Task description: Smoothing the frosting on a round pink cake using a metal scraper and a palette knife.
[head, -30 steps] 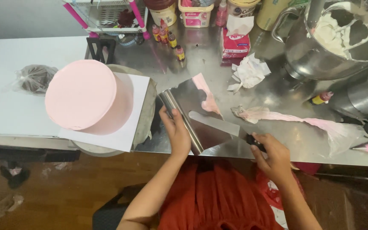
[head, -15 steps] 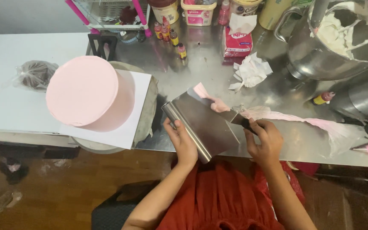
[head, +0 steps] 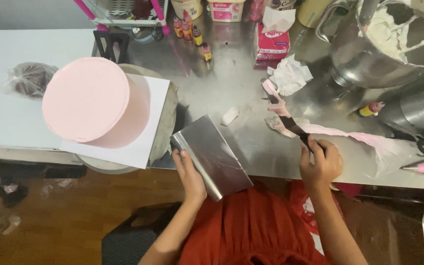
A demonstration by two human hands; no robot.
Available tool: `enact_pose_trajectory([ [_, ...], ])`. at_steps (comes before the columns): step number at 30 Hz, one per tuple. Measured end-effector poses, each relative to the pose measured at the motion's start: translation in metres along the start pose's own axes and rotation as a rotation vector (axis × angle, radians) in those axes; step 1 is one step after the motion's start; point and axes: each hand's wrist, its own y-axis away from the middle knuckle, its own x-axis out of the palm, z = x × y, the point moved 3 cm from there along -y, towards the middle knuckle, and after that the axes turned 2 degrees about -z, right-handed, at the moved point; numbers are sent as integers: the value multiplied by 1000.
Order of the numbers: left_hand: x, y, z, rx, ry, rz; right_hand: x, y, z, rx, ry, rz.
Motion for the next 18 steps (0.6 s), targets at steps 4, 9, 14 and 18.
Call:
enact_pose_trajectory([
  [4,-10,13,3,68,-103,41,-3,0,13,68,-62,194],
  [9,-7,18,1,-14,13,-2,17,6,26,270,-452,388],
  [14,-12,34,-3,-7,30,-33,53,35,24,299,-414,511],
  [18,-21,48,6,-136,33,-85,61,46,27,221,-386,475],
])
